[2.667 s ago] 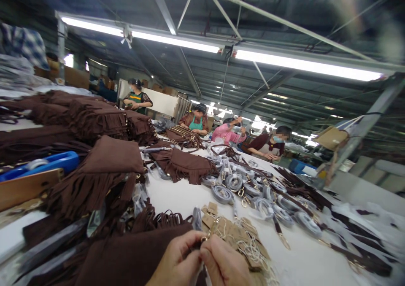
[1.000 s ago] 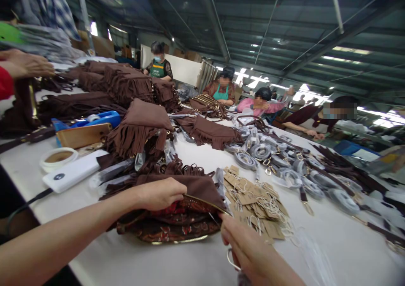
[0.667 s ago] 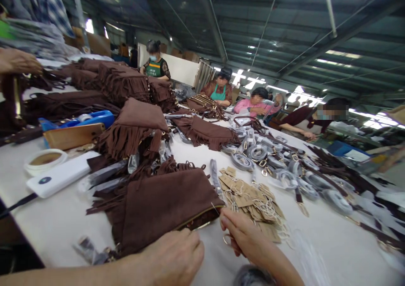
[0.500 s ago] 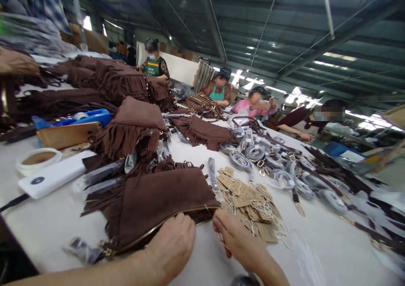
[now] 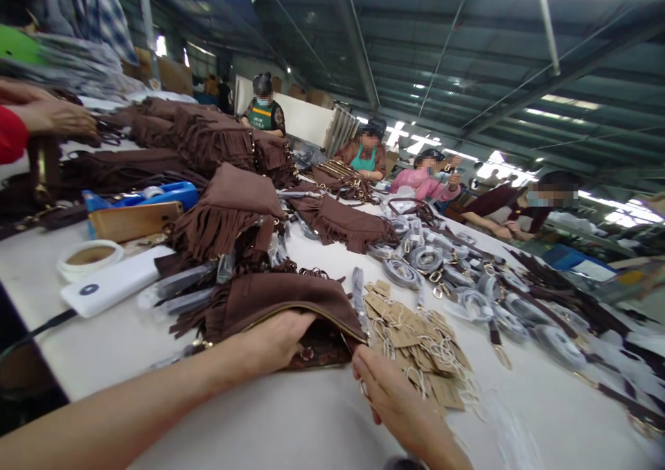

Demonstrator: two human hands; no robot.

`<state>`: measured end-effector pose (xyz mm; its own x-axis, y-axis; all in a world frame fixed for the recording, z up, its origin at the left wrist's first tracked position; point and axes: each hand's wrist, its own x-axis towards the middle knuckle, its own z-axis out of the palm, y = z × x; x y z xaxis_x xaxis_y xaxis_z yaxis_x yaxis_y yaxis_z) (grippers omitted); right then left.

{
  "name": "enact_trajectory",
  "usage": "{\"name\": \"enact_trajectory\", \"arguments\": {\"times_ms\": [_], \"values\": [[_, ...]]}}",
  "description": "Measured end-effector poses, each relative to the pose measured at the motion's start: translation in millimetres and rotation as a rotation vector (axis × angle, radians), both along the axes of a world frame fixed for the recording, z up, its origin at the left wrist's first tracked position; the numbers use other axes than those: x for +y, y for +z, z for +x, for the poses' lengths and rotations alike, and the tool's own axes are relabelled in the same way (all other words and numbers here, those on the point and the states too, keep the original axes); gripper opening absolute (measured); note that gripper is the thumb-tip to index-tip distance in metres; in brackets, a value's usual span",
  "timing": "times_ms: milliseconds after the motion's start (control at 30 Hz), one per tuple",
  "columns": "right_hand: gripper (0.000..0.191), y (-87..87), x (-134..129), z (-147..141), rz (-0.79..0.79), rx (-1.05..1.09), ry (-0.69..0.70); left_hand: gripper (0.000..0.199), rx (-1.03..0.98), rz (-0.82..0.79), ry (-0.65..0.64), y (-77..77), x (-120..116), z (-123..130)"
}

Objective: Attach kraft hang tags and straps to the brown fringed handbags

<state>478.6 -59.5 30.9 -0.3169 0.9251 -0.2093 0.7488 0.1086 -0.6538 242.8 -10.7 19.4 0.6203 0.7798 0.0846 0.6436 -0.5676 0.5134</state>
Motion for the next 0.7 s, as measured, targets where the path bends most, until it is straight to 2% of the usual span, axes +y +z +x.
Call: {"name": "enact_trajectory", "arguments": {"times_ms": [100,167,233,300,367,533,633,700], "values": [[0.027,0.5,-1,-9,-0.023,0.062,0.020,0.080,0.012,0.013,-0.104,9.2,11,-7],[0.028,2.0,0,-15,-0.043,0.060,0.018,0.084,0.061,-0.005,-0.153,22.0,13,-12],[0.030,3.5,2,-17,-0.057,0.031,-0.002,0.067,0.140,-0.044,-0.169,34.5,13,-14],[0.032,4.0,4,-17,-0.076,0.018,-0.020,0.034,0.210,-0.051,-0.150,41.4,12,-9],[0.032,2.7,6,-16,-0.101,0.039,-0.032,0.021,0.255,-0.014,-0.117,40.9,12,4],[0.032,-9.7,12,-9,-0.068,0.086,-0.060,0.029,0.289,0.014,-0.043,26.7,21,40],[0.033,-17.1,15,-4,-0.009,0.093,-0.087,0.034,0.252,-0.011,-0.067,22.7,22,41],[0.033,-19.4,17,-2,0.014,0.089,-0.092,0.047,0.188,-0.026,-0.097,21.9,20,35]]}}
